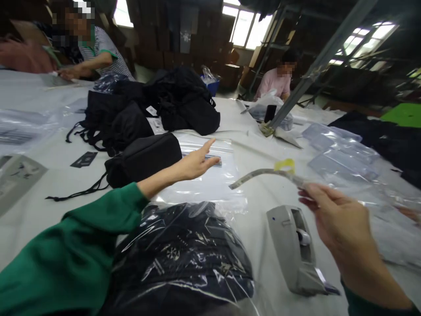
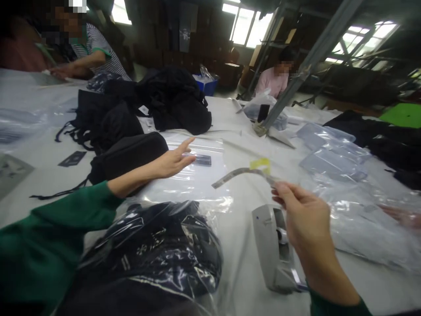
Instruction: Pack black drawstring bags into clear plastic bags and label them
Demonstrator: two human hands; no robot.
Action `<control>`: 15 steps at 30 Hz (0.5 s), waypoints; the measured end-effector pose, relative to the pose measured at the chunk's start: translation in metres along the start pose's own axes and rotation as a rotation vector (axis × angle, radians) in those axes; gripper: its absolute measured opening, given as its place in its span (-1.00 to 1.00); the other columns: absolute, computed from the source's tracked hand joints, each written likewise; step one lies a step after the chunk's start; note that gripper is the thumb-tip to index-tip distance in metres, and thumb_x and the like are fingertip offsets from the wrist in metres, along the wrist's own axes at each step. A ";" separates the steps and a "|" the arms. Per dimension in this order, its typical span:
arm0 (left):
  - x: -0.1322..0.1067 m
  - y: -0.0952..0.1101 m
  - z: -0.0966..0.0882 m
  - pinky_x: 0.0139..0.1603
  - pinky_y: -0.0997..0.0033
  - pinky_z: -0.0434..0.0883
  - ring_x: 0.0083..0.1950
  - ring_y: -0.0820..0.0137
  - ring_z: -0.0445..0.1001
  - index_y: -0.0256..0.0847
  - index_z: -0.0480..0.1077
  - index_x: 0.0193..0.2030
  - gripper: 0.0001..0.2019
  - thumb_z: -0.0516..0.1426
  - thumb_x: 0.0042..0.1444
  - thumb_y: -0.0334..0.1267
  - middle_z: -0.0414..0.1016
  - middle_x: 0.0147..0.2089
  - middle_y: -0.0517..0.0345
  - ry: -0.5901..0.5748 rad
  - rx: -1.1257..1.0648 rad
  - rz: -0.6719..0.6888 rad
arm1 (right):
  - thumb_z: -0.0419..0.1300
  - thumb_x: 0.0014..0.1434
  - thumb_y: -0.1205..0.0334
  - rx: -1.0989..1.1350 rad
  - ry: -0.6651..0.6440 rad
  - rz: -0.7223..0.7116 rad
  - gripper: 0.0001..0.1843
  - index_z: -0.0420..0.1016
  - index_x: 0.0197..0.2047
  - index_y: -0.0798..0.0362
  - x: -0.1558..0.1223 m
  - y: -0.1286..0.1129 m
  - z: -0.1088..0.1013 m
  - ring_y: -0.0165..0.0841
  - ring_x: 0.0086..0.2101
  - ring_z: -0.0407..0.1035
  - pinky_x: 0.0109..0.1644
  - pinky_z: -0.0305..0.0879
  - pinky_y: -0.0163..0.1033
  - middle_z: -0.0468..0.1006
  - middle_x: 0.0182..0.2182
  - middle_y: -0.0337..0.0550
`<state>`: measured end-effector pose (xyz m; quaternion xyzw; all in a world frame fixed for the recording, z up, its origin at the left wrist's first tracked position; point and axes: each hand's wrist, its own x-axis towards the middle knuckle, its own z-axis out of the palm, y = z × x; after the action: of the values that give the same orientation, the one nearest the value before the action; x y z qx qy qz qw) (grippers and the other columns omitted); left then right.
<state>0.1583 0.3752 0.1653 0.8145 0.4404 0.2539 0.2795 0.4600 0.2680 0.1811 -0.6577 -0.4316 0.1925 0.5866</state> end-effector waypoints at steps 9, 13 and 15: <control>-0.094 -0.038 -0.008 -0.23 0.40 0.47 -0.25 0.34 0.55 -0.14 0.30 0.23 -0.49 0.15 0.15 -0.07 0.57 -0.08 0.03 -0.053 -0.215 -0.028 | 0.51 -0.23 0.02 0.123 -0.306 0.248 -0.62 0.61 -0.40 0.10 -0.011 0.011 0.028 -0.33 -0.41 0.47 -0.24 0.45 -0.21 0.62 -0.44 -0.14; -0.020 0.009 0.017 -0.42 0.48 0.38 -0.46 0.44 0.44 -0.16 -0.09 0.44 -0.07 0.30 -0.03 -0.27 0.55 -0.30 0.16 -0.241 -0.424 0.205 | 0.47 -0.11 0.00 0.158 -0.487 0.245 -0.64 0.59 -0.39 0.11 -0.017 -0.014 0.030 -0.34 -0.36 0.48 -0.17 0.40 -0.23 0.61 -0.41 -0.14; 0.013 0.031 0.036 -0.44 0.48 0.36 -0.47 0.47 0.42 -0.18 -0.04 0.42 -0.05 0.33 -0.08 -0.28 0.55 -0.23 0.10 -0.420 -0.512 0.263 | 0.44 -0.05 0.00 0.160 -0.541 0.236 -0.66 0.58 -0.39 0.11 -0.020 -0.020 0.026 -0.34 -0.35 0.47 -0.15 0.39 -0.22 0.60 -0.41 -0.14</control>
<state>0.2060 0.3643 0.1629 0.8021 0.1867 0.2168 0.5242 0.4227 0.2663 0.1886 -0.5798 -0.4762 0.4610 0.4739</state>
